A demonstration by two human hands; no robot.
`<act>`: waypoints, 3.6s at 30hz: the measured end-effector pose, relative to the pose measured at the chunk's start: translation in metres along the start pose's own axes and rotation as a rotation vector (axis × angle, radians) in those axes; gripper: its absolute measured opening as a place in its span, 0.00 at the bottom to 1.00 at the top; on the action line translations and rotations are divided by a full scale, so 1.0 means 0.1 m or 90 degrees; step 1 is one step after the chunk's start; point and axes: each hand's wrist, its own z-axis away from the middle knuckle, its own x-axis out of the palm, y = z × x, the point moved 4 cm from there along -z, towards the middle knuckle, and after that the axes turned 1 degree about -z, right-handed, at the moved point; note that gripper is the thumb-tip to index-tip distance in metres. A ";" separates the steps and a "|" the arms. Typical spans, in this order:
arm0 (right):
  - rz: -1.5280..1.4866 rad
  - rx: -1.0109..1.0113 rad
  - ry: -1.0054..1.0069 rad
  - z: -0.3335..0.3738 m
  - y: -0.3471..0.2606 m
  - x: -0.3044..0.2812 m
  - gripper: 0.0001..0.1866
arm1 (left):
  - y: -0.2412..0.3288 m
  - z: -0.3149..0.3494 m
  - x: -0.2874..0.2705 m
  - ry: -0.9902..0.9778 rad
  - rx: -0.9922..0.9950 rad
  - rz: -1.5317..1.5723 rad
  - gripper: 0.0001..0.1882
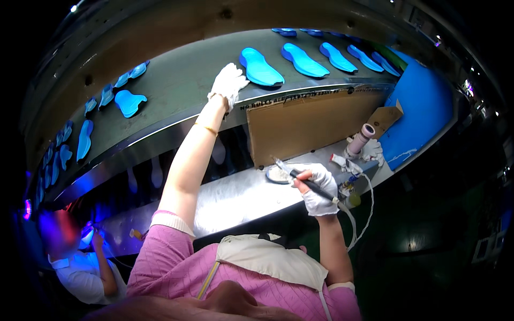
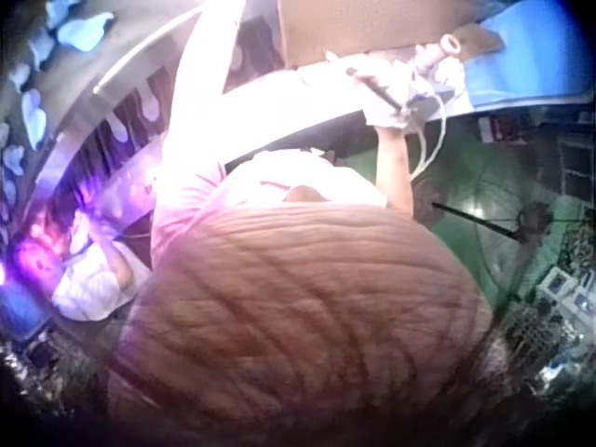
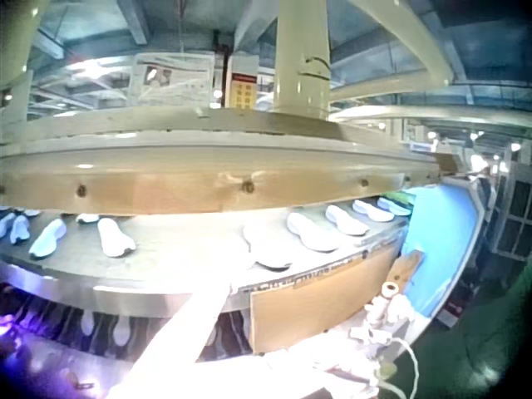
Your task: The person uses a brush tool to apply a substance to blue shoe soles, picking them one by one from a moving conveyor belt and returning them to the belt after coating the bottom surface.
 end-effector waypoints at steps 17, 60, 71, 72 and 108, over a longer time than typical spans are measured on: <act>-0.067 0.176 -0.110 -0.03 0.23 0.33 0.07 | 0.91 1.39 -2.61 0.324 0.074 -1.002 0.10; -0.133 0.268 -0.032 0.00 0.22 0.58 0.11 | -0.04 2.91 0.62 -0.070 -0.371 0.839 0.38; 0.012 0.030 -0.134 0.22 0.20 0.65 0.10 | -0.01 2.87 0.41 -0.031 -0.462 0.680 0.44; 0.067 -0.036 -0.150 0.26 0.13 0.67 0.10 | 0.04 2.86 0.41 -0.055 -0.461 0.694 0.45; -0.357 0.262 -0.122 0.40 0.17 0.58 0.06 | 0.26 2.50 0.22 -0.197 -0.104 0.927 0.61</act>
